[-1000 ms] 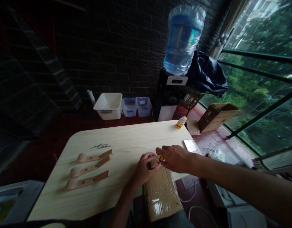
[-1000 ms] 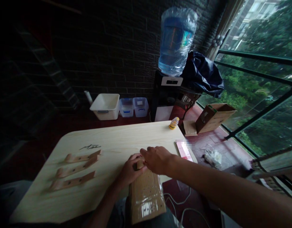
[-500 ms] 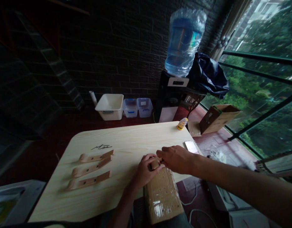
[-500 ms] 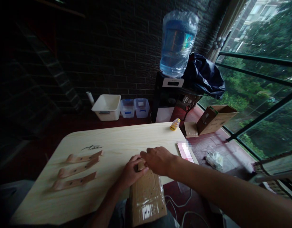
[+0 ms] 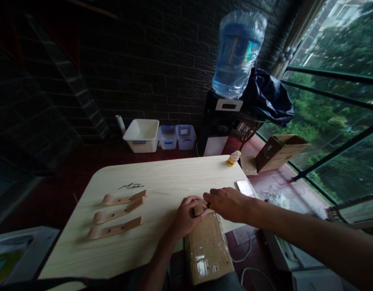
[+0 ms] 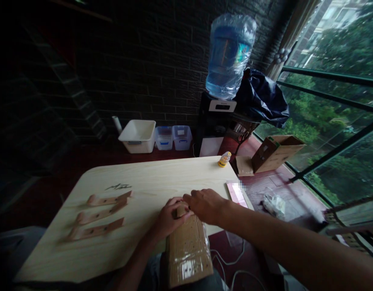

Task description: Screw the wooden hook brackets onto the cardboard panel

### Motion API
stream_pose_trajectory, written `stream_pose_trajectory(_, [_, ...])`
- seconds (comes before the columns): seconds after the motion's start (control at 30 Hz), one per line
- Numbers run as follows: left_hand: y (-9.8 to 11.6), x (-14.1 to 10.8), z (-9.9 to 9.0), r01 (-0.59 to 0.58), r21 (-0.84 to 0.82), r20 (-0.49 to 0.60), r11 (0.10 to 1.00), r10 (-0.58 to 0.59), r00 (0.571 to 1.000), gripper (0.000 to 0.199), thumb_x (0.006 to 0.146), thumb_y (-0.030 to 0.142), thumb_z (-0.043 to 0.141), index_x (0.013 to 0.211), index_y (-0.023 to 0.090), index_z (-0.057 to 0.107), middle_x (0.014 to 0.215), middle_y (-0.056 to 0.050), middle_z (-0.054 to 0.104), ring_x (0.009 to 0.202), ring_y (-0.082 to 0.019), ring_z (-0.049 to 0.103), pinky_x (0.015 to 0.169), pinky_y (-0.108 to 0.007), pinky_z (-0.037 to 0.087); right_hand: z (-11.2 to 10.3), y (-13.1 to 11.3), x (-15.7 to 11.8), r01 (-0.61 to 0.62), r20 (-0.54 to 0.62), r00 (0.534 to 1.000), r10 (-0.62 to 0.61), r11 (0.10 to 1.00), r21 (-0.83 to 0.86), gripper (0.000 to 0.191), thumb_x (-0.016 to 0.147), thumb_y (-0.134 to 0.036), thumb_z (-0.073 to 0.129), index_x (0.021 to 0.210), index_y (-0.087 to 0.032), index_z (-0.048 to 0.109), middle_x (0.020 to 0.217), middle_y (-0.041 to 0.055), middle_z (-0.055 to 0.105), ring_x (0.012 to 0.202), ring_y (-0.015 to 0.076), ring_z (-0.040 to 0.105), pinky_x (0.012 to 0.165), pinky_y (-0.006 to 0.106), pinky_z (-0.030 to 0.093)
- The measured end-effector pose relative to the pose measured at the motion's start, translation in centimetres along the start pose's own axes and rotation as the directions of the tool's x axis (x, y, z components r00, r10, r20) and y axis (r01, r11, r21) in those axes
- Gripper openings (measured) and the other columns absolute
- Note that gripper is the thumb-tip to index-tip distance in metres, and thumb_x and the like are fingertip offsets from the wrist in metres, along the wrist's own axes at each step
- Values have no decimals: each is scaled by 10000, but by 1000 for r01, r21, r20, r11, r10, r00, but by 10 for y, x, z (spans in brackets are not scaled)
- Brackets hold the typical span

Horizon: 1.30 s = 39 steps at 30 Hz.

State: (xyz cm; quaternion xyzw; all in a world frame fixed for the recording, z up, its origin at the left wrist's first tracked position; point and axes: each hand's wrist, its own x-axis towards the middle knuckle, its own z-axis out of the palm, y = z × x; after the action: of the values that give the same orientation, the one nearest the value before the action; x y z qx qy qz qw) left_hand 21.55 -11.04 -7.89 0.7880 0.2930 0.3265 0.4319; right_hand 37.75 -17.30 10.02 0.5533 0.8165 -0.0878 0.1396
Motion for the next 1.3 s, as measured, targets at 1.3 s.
stream_pose_trajectory(1.3, [2,1,-2,14,-6,28,1000,-14,1000,297,794,244,742,1089,281,744,1232,-55,643,1171,-235,595,1038,-382,494,-5,0,7,-48,2,999,48,999,14,280,941,-277,558,1185,-143,581,1047,143,733,945,282,724,736,346,537])
